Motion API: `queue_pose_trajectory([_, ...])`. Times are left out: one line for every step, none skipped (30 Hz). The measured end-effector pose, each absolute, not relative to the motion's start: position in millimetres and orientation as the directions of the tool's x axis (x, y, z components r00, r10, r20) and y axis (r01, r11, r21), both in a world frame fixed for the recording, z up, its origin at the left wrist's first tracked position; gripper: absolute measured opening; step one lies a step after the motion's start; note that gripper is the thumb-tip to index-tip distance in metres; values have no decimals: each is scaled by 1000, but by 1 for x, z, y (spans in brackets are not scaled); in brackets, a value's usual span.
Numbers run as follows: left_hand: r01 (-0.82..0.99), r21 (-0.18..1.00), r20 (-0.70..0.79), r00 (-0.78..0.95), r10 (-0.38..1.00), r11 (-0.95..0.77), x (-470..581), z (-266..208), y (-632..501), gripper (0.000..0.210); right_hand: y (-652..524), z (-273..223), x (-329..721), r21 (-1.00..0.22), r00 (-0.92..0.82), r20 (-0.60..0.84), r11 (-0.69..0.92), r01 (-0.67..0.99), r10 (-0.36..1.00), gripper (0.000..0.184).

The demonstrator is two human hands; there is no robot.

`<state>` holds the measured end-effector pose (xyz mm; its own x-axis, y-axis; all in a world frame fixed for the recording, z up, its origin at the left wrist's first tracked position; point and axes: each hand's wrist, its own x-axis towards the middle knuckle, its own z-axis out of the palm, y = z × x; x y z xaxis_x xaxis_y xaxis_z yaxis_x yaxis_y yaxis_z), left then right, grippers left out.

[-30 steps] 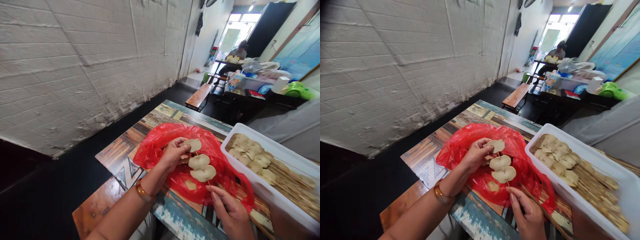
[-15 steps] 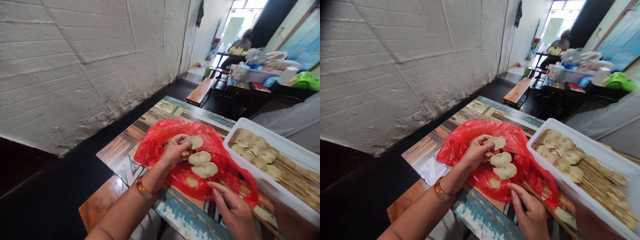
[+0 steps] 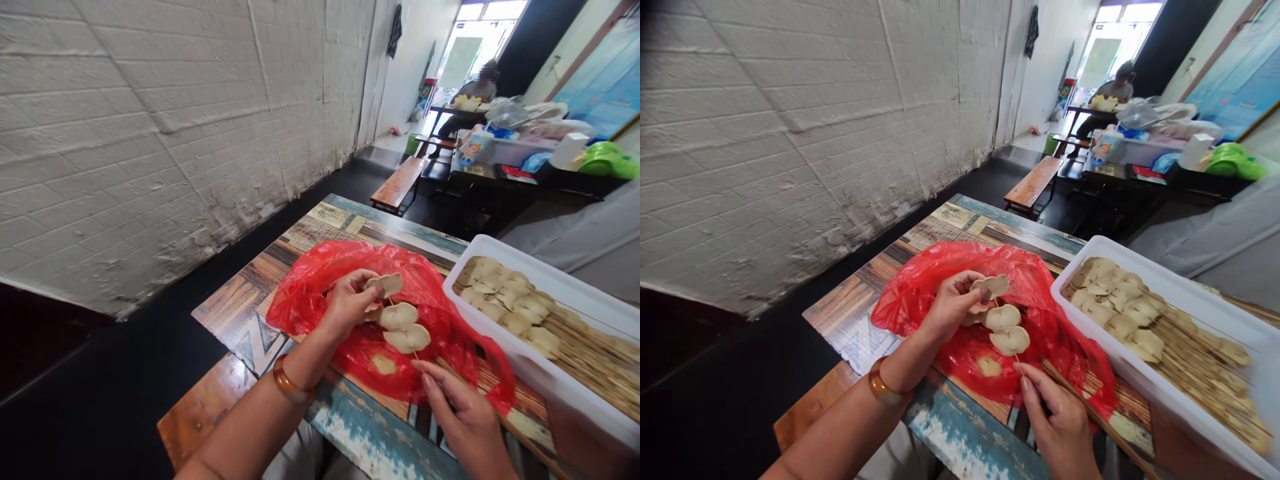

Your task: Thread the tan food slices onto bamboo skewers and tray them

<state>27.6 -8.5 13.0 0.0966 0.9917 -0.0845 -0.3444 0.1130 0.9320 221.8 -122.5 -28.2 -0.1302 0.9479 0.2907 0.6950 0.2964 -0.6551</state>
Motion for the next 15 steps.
queue_pose_trajectory([-331, 938, -78, 84, 993, 101, 28, 14, -9, 26, -122, -28, 222, -657, -128, 287, 293, 694, 949, 26])
queue_pose_trajectory([-319, 943, -73, 72, 995, 92, 29, 14, -9, 25, -122, -28, 222, -660, -128, 282, 289, 694, 951, 26])
queue_pose_trajectory([-308, 947, -72, 63, 995, 88, 29, 15, -9, 23, -122, -28, 222, -662, -128, 275, 284, 694, 953, 26])
queue_pose_trajectory([-299, 950, -72, 55, 996, 85, 29, 15, -8, 22, -122, -28, 222, -665, -127, 269, 279, 693, 955, 26])
queue_pose_trajectory([-291, 953, -72, 45, 996, 82, 29, 15, -8, 21, -123, -27, 222, -668, -122, 262, 271, 693, 957, 26])
queue_pose_trajectory([-283, 956, -69, 36, 997, 77, 29, 15, -8, 20, -123, -28, 222, -670, -118, 258, 266, 693, 959, 26])
queue_pose_trajectory([-272, 960, -64, 28, 998, 69, 29, 15, -8, 19, -123, -28, 222, -672, -117, 256, 264, 692, 959, 26])
queue_pose_trajectory([-261, 963, -57, 22, 998, 60, 29, 15, -7, 19, -123, -28, 222, -672, -116, 260, 266, 691, 959, 27])
queue_pose_trajectory([-250, 967, -51, 17, 999, 53, 29, 15, -7, 18, -123, -29, 223, -671, -119, 263, 270, 691, 957, 27])
queue_pose_trajectory([-240, 970, -48, 13, 999, 50, 29, 15, -7, 17, -122, -29, 223, -668, -123, 267, 275, 692, 956, 27])
queue_pose_trajectory([-232, 971, -49, 11, 999, 50, 29, 15, -7, 17, -122, -30, 224, -663, -128, 271, 282, 694, 954, 27])
queue_pose_trajectory([-229, 972, -52, 9, 999, 52, 29, 15, -7, 16, -122, -30, 224, -658, -132, 275, 287, 696, 952, 26])
queue_pose_trajectory([-229, 972, -54, 9, 998, 55, 28, 15, -8, 16, -122, -31, 224, -653, -137, 275, 289, 700, 952, 26])
queue_pose_trajectory([-231, 971, -56, 13, 998, 57, 28, 15, -8, 17, -122, -31, 224, -648, -139, 274, 290, 704, 952, 26])
queue_pose_trajectory([-233, 971, -58, 19, 998, 61, 28, 15, -8, 17, -122, -31, 224, -645, -140, 275, 290, 707, 951, 26])
